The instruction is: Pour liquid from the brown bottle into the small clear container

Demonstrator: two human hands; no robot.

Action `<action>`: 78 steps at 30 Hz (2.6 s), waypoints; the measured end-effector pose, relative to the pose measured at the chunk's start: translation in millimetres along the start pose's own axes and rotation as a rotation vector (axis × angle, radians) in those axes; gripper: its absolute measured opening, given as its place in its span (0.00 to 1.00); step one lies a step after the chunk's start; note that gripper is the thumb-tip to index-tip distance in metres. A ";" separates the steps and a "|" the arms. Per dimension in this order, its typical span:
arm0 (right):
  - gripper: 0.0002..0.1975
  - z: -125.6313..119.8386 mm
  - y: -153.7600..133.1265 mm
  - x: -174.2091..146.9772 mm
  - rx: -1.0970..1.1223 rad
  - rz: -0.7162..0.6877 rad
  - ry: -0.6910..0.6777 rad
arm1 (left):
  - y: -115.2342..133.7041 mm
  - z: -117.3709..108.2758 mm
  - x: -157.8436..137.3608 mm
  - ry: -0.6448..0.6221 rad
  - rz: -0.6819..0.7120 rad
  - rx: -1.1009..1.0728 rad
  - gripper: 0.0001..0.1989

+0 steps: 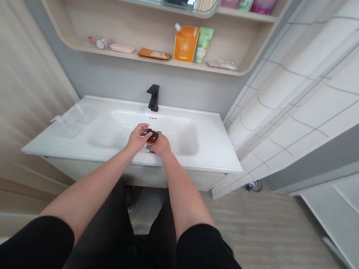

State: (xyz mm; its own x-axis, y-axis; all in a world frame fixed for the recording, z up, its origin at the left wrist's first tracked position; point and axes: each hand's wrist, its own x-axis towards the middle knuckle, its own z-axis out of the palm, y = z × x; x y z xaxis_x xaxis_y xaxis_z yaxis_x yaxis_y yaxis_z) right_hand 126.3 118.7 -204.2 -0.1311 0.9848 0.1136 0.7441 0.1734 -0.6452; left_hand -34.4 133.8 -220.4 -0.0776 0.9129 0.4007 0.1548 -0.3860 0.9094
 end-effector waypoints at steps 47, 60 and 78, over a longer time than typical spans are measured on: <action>0.30 -1.8 2.1 -0.9 0.014 0.011 -0.005 | 4.6 -0.5 -1.6 -0.032 0.013 0.020 0.17; 0.30 2.4 4.1 2.5 -0.009 -0.003 0.011 | 2.3 -0.4 -1.8 -0.061 0.015 0.004 0.18; 0.30 -0.8 2.9 0.3 0.004 0.011 0.007 | 2.0 -1.2 -1.7 -0.101 0.034 -0.012 0.20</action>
State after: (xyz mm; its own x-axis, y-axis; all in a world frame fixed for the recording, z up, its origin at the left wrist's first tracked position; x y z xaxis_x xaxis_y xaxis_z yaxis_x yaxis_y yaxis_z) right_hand 128.9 119.5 -205.5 -0.1182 0.9867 0.1113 0.7426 0.1622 -0.6497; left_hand -35.1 131.3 -219.1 0.0276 0.9076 0.4188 0.1435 -0.4182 0.8969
